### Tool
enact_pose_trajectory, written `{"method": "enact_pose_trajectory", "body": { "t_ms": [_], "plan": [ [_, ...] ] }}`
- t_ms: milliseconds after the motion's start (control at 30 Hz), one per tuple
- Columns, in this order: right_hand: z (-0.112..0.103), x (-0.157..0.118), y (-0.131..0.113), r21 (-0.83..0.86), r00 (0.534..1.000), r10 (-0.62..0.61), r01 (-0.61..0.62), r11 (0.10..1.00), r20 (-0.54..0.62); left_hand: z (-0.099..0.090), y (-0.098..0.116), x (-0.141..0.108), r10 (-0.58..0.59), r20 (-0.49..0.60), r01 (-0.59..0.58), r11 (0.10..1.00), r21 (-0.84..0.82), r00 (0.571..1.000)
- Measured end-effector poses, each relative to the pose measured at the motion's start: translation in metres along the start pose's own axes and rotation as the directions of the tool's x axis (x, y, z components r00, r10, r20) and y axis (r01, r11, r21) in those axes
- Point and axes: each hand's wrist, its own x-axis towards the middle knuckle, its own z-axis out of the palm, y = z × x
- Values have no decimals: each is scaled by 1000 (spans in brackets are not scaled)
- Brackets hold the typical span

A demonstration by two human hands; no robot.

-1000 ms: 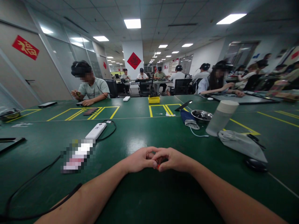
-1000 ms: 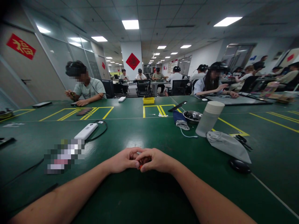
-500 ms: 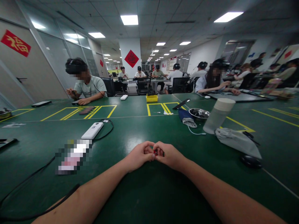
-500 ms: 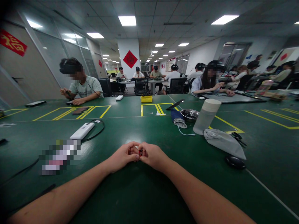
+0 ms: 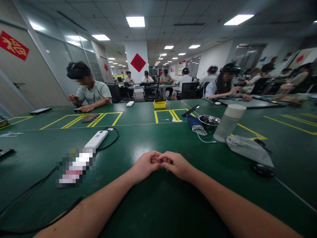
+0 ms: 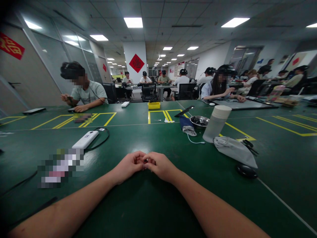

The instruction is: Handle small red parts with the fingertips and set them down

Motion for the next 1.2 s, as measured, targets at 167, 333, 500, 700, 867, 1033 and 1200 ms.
{"method": "enact_pose_trajectory", "body": {
  "t_ms": [167, 333, 500, 700, 867, 1033, 1200],
  "plan": [
    [0, 0, -2, 327, 990, 129, -142, 934, 63, 1, 3, 0, 22, 9, -22, 999, 39, 1000],
    [0, 2, -3, 549, 982, 187, -148, 822, -16, 1, 0, 0, 43, -22, -43, 999, 28, 999],
    [3, 2, -7, 756, 895, 435, -350, 553, 96, 3, -4, -3, 149, -181, -103, 965, 242, 972],
    [6, 1, -11, 826, 834, 342, -519, 221, 433, 10, 5, -9, 351, -130, -251, 841, 479, 927],
    [0, 4, -7, 782, 830, 455, -504, 367, 322, 9, 5, -8, 334, -172, -222, 857, 465, 927],
    [-37, 4, 11, 115, 881, 454, -441, 890, -132, 6, 3, -7, 265, -189, -147, 866, 478, 946],
    [-101, -12, 49, -479, 747, 569, -661, 578, -345, 6, 3, -8, 242, -117, -146, 836, 528, 963]
  ]
}}
